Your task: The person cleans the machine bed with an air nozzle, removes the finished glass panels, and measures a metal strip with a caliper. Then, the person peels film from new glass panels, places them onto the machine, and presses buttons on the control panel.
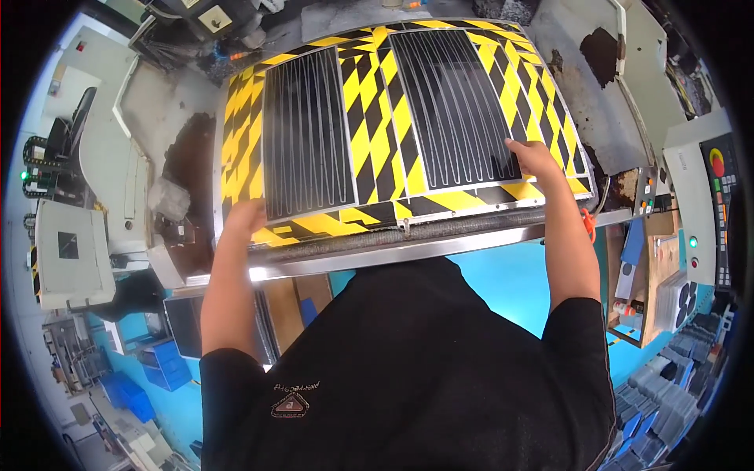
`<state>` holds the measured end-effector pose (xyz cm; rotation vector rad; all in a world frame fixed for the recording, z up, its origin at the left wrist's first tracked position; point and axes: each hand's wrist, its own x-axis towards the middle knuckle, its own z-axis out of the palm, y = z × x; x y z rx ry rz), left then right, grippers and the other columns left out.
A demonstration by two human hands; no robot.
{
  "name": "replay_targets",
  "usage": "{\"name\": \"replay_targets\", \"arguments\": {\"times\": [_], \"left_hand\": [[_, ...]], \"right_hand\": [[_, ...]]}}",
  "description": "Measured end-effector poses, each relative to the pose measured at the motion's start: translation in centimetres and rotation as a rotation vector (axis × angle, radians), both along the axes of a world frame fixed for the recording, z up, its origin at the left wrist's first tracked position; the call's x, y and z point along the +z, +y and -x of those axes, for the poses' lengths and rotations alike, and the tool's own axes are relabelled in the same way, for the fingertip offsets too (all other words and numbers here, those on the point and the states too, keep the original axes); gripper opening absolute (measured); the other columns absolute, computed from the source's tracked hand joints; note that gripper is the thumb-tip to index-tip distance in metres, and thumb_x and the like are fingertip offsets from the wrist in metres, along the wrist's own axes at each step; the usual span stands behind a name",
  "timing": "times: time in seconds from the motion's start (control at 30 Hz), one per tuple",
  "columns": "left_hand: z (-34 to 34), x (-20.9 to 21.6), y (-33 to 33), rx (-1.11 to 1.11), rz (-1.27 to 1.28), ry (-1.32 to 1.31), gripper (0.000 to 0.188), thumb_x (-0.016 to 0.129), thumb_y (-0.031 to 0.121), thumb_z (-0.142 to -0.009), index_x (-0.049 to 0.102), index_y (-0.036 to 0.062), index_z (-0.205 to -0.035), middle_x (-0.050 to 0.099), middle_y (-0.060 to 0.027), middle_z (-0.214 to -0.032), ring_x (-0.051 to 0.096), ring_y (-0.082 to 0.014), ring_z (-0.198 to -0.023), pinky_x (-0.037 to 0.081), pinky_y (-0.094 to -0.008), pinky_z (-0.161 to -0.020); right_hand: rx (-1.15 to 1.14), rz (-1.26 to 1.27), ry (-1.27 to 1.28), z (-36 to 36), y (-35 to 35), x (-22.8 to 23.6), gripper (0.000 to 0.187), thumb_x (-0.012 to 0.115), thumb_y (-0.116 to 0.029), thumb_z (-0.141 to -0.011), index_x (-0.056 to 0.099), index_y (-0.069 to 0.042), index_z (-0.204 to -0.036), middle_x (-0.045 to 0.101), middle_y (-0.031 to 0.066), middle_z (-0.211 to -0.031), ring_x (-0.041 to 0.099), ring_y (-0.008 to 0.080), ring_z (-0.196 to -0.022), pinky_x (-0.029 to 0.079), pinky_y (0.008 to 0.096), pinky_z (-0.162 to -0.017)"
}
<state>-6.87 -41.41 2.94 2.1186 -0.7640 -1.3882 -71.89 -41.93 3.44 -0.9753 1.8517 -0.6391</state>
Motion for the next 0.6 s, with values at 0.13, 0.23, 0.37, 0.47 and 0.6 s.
{"name": "replay_targets", "arguments": {"times": [0.13,0.23,0.37,0.47,0.6], "left_hand": [[-0.7,0.2,0.6,0.105,-0.033,0.060,0.015,0.066,0.022,-0.090,0.065,0.0066,-0.089,0.063,-0.0024,-0.074,0.061,-0.0133,-0.063,0.052,-0.0246,-0.060],[-0.3,0.6,0.4,0.120,-0.043,0.113,0.014,0.067,0.021,-0.090,0.064,0.0076,-0.086,0.061,-0.0009,-0.072,0.058,-0.0117,-0.061,0.050,-0.0235,-0.056],[-0.7,1.6,-0.6,-0.071,-0.017,0.076,0.017,0.067,0.019,-0.090,0.058,0.0111,-0.079,0.053,0.0020,-0.066,0.051,-0.0084,-0.056,0.043,-0.0211,-0.049],[-1.1,1.0,-1.2,0.029,0.135,0.497,0.011,0.064,0.018,-0.092,0.062,0.0080,-0.094,0.064,-0.0048,-0.084,0.061,-0.0141,-0.074,0.051,-0.0276,-0.065],[-0.1,1.8,-1.9,0.211,0.034,0.776,0.030,0.060,0.014,-0.092,0.060,0.0032,-0.120,0.067,-0.0124,-0.116,0.065,-0.0251,-0.106,0.052,-0.0426,-0.093]], "right_hand": [[-0.046,0.014,0.000,-0.4,-0.1,0.5,0.040,0.072,-0.039,-0.086,0.054,-0.006,-0.070,0.043,-0.0038,-0.058,0.035,0.0077,-0.048,0.026,0.0276,-0.045],[-0.110,0.012,0.101,0.1,-0.5,-0.2,0.044,0.076,-0.041,-0.081,0.064,0.001,-0.078,0.049,-0.0019,-0.060,0.040,0.0076,-0.048,0.029,0.0273,-0.044],[-0.143,0.009,-0.017,-1.5,-1.1,1.3,0.057,0.077,-0.040,-0.080,0.065,0.012,-0.100,0.065,0.0059,-0.078,0.059,0.0135,-0.059,0.045,0.0260,-0.052],[-0.162,-0.007,-0.410,-1.6,-2.3,2.1,0.051,0.076,-0.032,-0.084,0.063,0.009,-0.111,0.070,0.0136,-0.099,0.068,0.0215,-0.085,0.054,0.0327,-0.076],[-0.112,-0.010,-0.438,-0.7,-2.1,3.1,0.071,0.069,-0.016,-0.087,0.033,0.006,-0.145,0.065,0.0127,-0.115,0.066,0.0198,-0.098,0.055,0.0328,-0.086]]}}
